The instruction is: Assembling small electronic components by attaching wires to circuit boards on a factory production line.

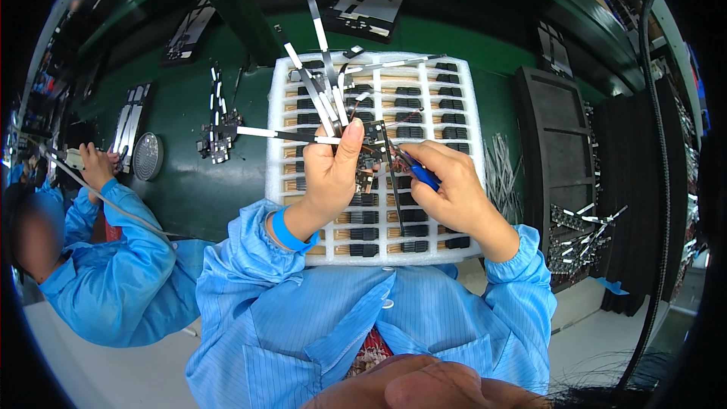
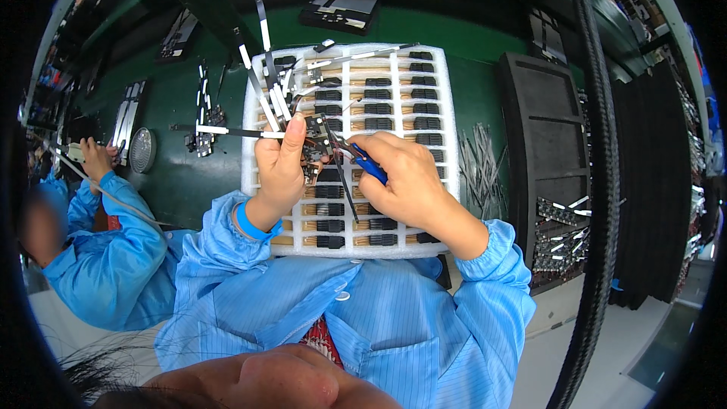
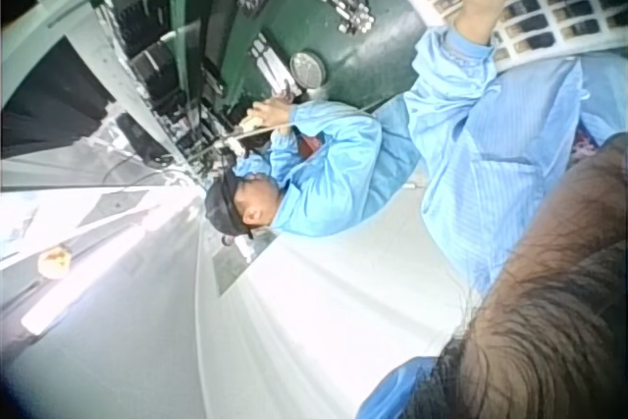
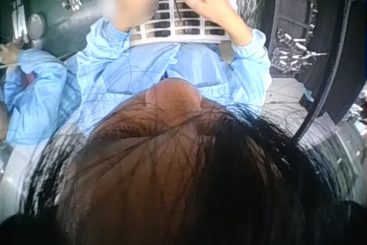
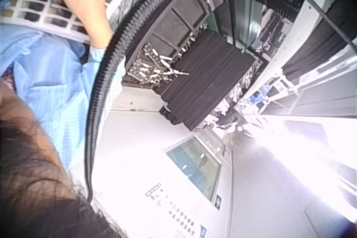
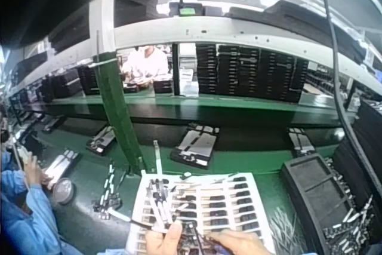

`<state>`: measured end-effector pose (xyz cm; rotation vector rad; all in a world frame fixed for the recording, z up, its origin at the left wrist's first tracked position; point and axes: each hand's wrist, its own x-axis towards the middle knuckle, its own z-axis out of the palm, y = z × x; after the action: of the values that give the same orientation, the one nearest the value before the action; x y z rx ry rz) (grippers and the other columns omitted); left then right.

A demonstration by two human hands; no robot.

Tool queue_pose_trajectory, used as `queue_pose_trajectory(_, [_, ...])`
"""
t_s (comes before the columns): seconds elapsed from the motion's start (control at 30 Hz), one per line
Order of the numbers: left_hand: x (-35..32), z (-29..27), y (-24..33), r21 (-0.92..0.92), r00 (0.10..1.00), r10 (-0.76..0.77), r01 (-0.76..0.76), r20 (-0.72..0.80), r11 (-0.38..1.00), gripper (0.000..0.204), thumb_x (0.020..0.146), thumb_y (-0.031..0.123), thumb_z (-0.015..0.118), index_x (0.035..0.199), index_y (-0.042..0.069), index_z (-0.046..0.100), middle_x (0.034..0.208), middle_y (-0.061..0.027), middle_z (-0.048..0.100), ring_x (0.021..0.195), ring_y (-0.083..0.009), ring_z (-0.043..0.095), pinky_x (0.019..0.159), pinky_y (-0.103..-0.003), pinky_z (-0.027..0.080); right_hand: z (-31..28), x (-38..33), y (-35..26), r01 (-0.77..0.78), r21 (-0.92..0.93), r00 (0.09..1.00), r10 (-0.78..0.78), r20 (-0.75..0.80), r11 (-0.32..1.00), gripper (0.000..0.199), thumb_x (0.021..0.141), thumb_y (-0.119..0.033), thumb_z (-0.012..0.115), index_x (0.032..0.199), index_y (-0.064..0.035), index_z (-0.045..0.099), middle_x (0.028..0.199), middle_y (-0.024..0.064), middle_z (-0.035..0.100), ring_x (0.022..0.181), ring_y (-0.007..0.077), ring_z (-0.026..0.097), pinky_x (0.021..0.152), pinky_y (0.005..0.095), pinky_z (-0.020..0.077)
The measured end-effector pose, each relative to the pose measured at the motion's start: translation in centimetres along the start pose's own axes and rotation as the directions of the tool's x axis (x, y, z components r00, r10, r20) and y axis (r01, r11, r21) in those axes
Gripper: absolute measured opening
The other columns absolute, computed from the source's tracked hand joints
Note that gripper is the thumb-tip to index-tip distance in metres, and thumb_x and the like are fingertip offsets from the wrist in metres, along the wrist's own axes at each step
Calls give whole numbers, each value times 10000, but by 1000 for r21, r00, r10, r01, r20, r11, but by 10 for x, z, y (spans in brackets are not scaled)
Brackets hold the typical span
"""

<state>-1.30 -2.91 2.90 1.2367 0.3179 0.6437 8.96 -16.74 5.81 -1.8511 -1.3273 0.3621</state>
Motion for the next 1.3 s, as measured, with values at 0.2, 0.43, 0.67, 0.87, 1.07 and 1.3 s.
queue_pose_trajectory(0.2, [0,-5,-10,125,994,104,-100,-22,987,293,923,253,438,883,-3,576,713,-49,622,554,-51,549,452,-166,416,0,0,0,15,-83,1000,-17,-18,996,344,649,-102,525,976,-7,568,793,141,573,712,314,577,635,387,470])
queue_pose_trajectory(0.43, [-2,-5,-12,89,997,68,-65,-27,994,183,914,164,464,890,-5,528,720,6,563,617,-31,490,526,-191,421,-2,-1,0,47,-97,998,-51,-42,994,346,648,-102,528,980,-12,564,788,134,568,704,310,572,626,382,471])
queue_pose_trajectory(0.67, [-4,-5,-10,25,999,45,-45,8,999,176,911,168,471,928,2,527,735,4,565,628,-24,492,531,-182,420,-8,0,-3,50,-143,995,-61,-73,988,355,642,-99,532,985,-17,565,761,118,555,676,296,564,599,373,464])
queue_pose_trajectory(0.87, [-4,-2,-8,46,995,104,-104,7,994,181,910,169,474,945,0,529,747,6,564,643,-21,488,545,-180,418,-11,0,-4,67,-173,997,-74,-36,983,359,635,-90,534,984,-14,573,745,122,551,662,297,563,589,371,463])
queue_pose_trajectory(1.07, [-3,-6,-13,135,983,184,-182,-2,974,190,909,168,477,944,-10,533,747,7,557,651,-30,469,561,-186,406,-20,-2,-10,42,-69,999,-43,-9,997,359,634,-87,533,979,0,576,744,124,561,660,303,568,596,374,467])
queue_pose_trajectory(1.3, [-2,-7,-16,204,953,299,-304,55,931,227,920,182,443,994,-24,501,798,-48,592,638,-63,552,531,-202,468,-13,-2,-7,9,-149,999,-3,39,989,364,632,-99,542,981,1,577,745,134,565,664,311,572,596,383,467])
